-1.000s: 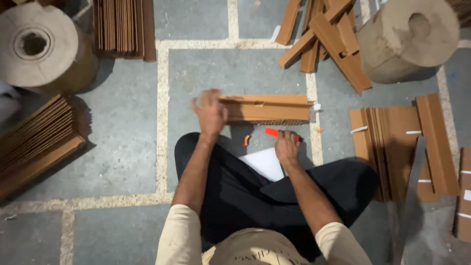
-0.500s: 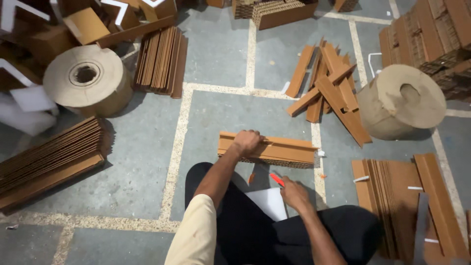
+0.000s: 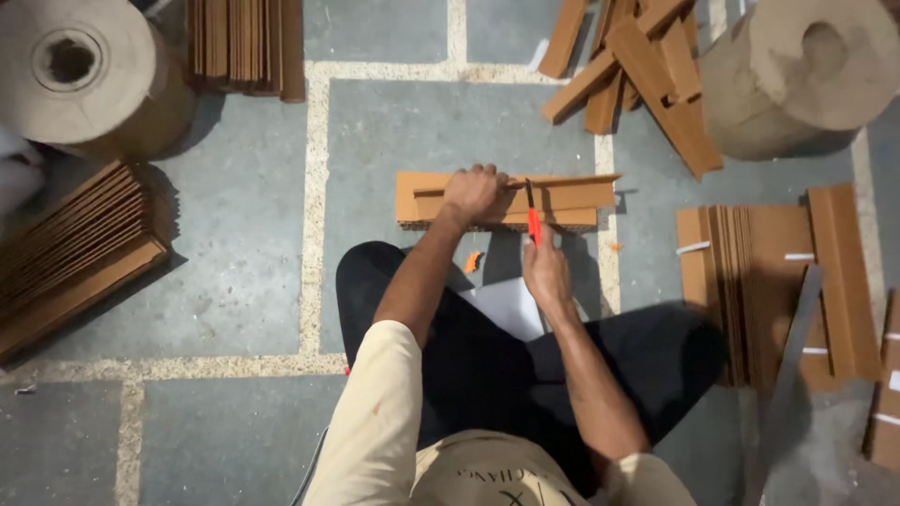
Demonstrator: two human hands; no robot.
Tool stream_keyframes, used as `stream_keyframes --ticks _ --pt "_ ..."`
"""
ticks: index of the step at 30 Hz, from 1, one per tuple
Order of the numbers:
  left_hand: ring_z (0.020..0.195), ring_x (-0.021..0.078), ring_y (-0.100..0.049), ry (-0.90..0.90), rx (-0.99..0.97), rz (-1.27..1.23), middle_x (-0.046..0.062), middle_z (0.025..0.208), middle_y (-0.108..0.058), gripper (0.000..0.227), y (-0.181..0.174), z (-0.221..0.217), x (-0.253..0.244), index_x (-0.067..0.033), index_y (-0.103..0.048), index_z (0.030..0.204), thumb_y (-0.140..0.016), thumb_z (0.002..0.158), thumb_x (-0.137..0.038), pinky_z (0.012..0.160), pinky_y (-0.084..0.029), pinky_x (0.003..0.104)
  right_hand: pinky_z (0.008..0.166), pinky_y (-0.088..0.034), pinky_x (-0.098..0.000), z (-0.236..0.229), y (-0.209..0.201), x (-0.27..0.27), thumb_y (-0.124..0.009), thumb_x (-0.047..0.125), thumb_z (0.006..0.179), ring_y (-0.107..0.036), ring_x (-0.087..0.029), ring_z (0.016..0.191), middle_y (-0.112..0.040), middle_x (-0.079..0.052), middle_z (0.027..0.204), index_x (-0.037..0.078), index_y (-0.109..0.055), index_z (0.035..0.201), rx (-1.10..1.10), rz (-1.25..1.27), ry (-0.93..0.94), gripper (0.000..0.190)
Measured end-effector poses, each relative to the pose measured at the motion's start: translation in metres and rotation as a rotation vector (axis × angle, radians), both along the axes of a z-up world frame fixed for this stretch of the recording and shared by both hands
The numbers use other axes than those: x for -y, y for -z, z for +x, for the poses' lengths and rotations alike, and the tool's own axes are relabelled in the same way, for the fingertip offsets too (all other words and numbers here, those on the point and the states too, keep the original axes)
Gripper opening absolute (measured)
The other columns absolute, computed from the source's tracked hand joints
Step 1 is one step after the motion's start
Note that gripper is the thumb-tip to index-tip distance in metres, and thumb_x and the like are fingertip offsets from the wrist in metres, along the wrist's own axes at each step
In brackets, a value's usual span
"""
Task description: The person sits on the floor and uses a red utility knife to cut strips from flat cardboard pieces. They repeatedly slice through the cardboard, separate the cut strips, and place them into a pile on the floor.
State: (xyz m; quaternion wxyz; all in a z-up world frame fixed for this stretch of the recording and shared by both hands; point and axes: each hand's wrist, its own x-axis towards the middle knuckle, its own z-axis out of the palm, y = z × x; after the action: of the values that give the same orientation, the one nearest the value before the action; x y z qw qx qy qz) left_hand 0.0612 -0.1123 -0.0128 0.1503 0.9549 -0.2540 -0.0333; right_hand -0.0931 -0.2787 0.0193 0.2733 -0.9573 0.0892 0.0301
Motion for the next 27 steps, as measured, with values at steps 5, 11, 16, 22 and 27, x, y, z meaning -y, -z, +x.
stream_keyframes --ticks 5,11,16,22,27 --pt "0.103 0.0268 -0.069 0.008 0.046 0.023 0.007 0.107 -0.069 0.025 0.016 -0.001 0.001 -0.0188 -0.070 0.109 -0.057 0.096 -0.035 0.077 -0.058 0.046 0.062 -0.056 -0.0549 0.003 0.005 -0.004 -0.051 0.021 0.103 -0.070 -0.045 0.070 -0.071 -0.029 0.078 0.009 -0.038 0.146 -0.082 0.134 0.074 0.046" --pt "0.110 0.0260 -0.067 0.043 0.063 0.023 0.006 0.109 -0.070 0.023 0.022 -0.012 0.003 -0.0172 -0.069 0.111 -0.056 0.099 -0.032 0.085 -0.056 0.049 0.058 -0.057 -0.0318 0.026 -0.012 0.054 -0.048 0.006 0.103 -0.065 -0.014 0.067 -0.069 -0.010 0.089 0.007 -0.037 0.153 0.166 0.482 -0.010 0.051" --pt "0.103 0.0272 -0.070 0.003 0.131 0.001 0.007 0.106 -0.072 0.026 0.006 -0.014 0.003 -0.0188 -0.071 0.100 -0.059 0.084 -0.036 0.078 -0.054 0.053 0.050 -0.053 -0.0287 0.084 -0.052 0.043 -0.048 0.012 0.107 -0.055 -0.008 0.059 -0.062 -0.001 0.081 0.011 -0.052 0.143 0.045 0.542 0.009 0.037" --pt "0.096 0.0271 -0.072 0.099 0.036 -0.062 0.009 0.104 -0.073 0.023 -0.021 -0.075 -0.002 -0.0201 -0.073 0.102 -0.060 0.094 -0.037 0.082 -0.056 0.047 0.052 -0.052 -0.0402 0.174 0.011 0.013 -0.054 0.023 0.108 -0.059 -0.021 0.059 -0.060 -0.006 0.070 0.008 -0.064 0.127 -0.189 0.435 -0.056 0.026" --pt "0.093 0.0291 -0.071 0.147 0.004 -0.181 0.009 0.105 -0.072 0.021 -0.031 -0.070 -0.010 -0.0255 -0.074 0.106 -0.063 0.089 -0.031 0.074 -0.056 0.047 0.084 -0.053 -0.0570 0.230 0.095 0.014 -0.053 0.030 0.104 -0.067 -0.047 0.097 -0.071 -0.026 0.104 0.010 -0.055 0.134 -0.193 -0.244 -0.214 0.036"
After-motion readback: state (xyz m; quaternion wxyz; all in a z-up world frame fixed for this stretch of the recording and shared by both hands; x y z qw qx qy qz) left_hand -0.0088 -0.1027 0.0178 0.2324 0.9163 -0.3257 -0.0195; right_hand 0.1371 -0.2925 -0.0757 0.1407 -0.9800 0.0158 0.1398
